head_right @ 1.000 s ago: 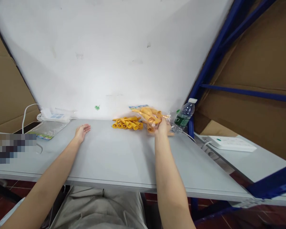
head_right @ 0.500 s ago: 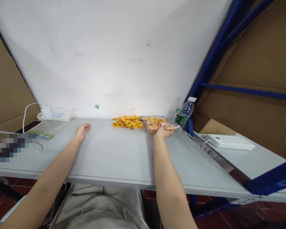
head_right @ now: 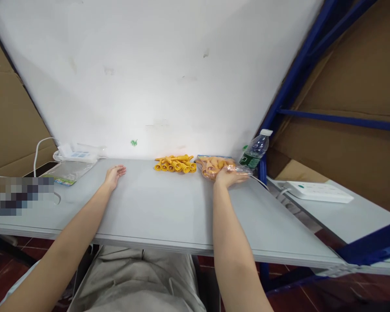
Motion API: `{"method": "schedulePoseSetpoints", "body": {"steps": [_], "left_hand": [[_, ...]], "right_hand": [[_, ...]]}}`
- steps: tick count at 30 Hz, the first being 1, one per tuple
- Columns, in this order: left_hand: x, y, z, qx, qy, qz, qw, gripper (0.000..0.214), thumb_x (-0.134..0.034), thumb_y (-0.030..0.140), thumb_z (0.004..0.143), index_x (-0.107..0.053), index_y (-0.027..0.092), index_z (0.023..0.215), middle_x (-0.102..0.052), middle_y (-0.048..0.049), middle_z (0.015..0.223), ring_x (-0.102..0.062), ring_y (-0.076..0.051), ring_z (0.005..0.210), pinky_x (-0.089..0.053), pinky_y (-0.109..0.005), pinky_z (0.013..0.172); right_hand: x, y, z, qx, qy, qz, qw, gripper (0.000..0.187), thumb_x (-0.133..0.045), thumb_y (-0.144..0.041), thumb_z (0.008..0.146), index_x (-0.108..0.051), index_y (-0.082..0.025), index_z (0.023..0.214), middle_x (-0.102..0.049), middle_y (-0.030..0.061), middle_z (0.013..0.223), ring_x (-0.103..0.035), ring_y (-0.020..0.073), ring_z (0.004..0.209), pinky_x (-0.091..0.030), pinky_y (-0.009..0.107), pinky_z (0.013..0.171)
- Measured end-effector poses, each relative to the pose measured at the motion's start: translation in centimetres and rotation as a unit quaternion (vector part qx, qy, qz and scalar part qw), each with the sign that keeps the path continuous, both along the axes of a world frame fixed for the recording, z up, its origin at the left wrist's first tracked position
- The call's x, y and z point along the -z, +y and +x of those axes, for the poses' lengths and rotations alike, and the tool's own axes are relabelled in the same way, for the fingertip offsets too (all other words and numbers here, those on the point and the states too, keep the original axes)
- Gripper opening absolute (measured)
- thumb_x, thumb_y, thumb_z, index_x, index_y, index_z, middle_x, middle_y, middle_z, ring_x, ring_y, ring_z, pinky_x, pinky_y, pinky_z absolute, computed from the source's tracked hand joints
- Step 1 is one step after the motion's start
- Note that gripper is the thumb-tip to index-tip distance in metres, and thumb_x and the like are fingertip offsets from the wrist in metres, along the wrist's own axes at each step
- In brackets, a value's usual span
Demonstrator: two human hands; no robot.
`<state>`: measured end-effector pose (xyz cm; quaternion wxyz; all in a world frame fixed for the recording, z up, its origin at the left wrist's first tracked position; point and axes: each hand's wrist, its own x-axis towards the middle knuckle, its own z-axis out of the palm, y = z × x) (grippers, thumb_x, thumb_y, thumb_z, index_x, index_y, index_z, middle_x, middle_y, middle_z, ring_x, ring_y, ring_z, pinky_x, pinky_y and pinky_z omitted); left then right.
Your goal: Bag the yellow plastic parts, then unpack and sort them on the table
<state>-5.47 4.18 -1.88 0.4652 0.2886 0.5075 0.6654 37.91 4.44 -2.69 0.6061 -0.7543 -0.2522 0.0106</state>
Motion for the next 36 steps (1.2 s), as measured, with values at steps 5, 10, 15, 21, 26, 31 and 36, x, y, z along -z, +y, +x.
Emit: {"method": "schedulePoseSetpoints", "body": {"steps": [5, 10, 15, 21, 26, 31, 36], "left_hand": [[0.1, 0.1, 0.0, 0.004, 0.009, -0.001, 1.0, 0.009, -0.059, 0.009, 0.061, -0.06, 0.015, 0.068, -0.066, -0.0036, 0.067, -0.061, -0.011, 0.062, -0.049, -0.025, 0.068], [0.1, 0.1, 0.0, 0.01, 0.023, -0.004, 1.0, 0.009, -0.059, 0.01, 0.062, -0.06, 0.015, 0.069, -0.065, -0.0034, 0.068, -0.06, -0.011, 0.063, -0.048, -0.025, 0.071], [0.5, 0.3, 0.3, 0.007, 0.08, -0.007, 0.997, 0.009, -0.059, 0.01, 0.062, -0.06, 0.016, 0.069, -0.064, -0.0034, 0.07, -0.061, -0.014, 0.067, -0.048, -0.029, 0.075], [1.2, 0.3, 1.2, -0.008, 0.273, 0.018, 0.962, 0.018, -0.059, 0.004, 0.058, -0.058, 0.02, 0.066, -0.063, -0.0036, 0.075, -0.063, -0.023, 0.093, -0.044, -0.037, 0.097], [0.5, 0.8, -0.5, -0.097, 0.437, -0.026, 0.894, 0.04, -0.063, 0.006, 0.058, -0.06, 0.015, 0.097, -0.055, -0.0227, 0.129, -0.043, -0.036, 0.134, -0.026, -0.047, 0.115], [-0.6, 0.2, -6.2, -0.108, 0.531, -0.168, 0.823, 0.066, -0.062, 0.011, 0.063, -0.051, 0.007, 0.127, -0.022, -0.0311, 0.156, -0.015, -0.042, 0.148, -0.01, -0.06, 0.116], [-1.1, -1.2, -11.8, -0.145, 0.555, -0.162, 0.803, 0.047, -0.059, 0.02, 0.07, -0.058, 0.008, 0.115, -0.04, -0.0356, 0.144, -0.019, -0.043, 0.147, -0.015, -0.069, 0.109]], "right_hand": [[-1.4, -1.5, -1.6, 0.042, -0.025, -0.062, 0.997, 0.075, -0.047, -0.02, 0.084, -0.021, -0.004, 0.152, -0.007, 0.0237, 0.162, -0.006, 0.034, 0.151, -0.01, 0.058, 0.119], [-1.9, -2.3, -2.2, 0.022, -0.062, -0.132, 0.989, 0.061, -0.048, -0.028, 0.085, -0.045, -0.007, 0.141, -0.021, 0.0234, 0.159, -0.007, 0.0389, 0.149, -0.002, 0.069, 0.114], [-2.8, -2.6, -2.4, 0.014, -0.141, -0.06, 0.988, 0.058, -0.051, -0.028, 0.081, -0.05, -0.008, 0.136, -0.025, 0.0256, 0.157, -0.01, 0.0402, 0.148, 0.001, 0.073, 0.11], [-4.6, -3.1, -5.0, -0.079, -0.305, 0.046, 0.948, 0.045, -0.043, -0.024, 0.086, -0.052, -0.015, 0.129, -0.036, 0.0196, 0.151, -0.017, 0.0361, 0.147, -0.006, 0.075, 0.108], [-3.3, -2.7, -8.0, -0.269, -0.379, 0.109, 0.879, 0.039, -0.039, -0.021, 0.088, -0.054, -0.016, 0.124, -0.047, 0.0196, 0.142, -0.041, 0.029, 0.135, -0.03, 0.058, 0.111], [-0.4, -1.8, -10.5, -0.395, -0.404, 0.083, 0.821, 0.038, -0.039, -0.017, 0.089, -0.059, -0.016, 0.12, -0.055, 0.0178, 0.134, -0.054, 0.0269, 0.123, -0.047, 0.047, 0.102], [1.0, -1.2, -11.7, -0.45, -0.435, 0.062, 0.777, 0.04, -0.041, -0.014, 0.087, -0.064, -0.018, 0.119, -0.058, 0.0159, 0.132, -0.055, 0.0291, 0.122, -0.05, 0.05, 0.098]]}}
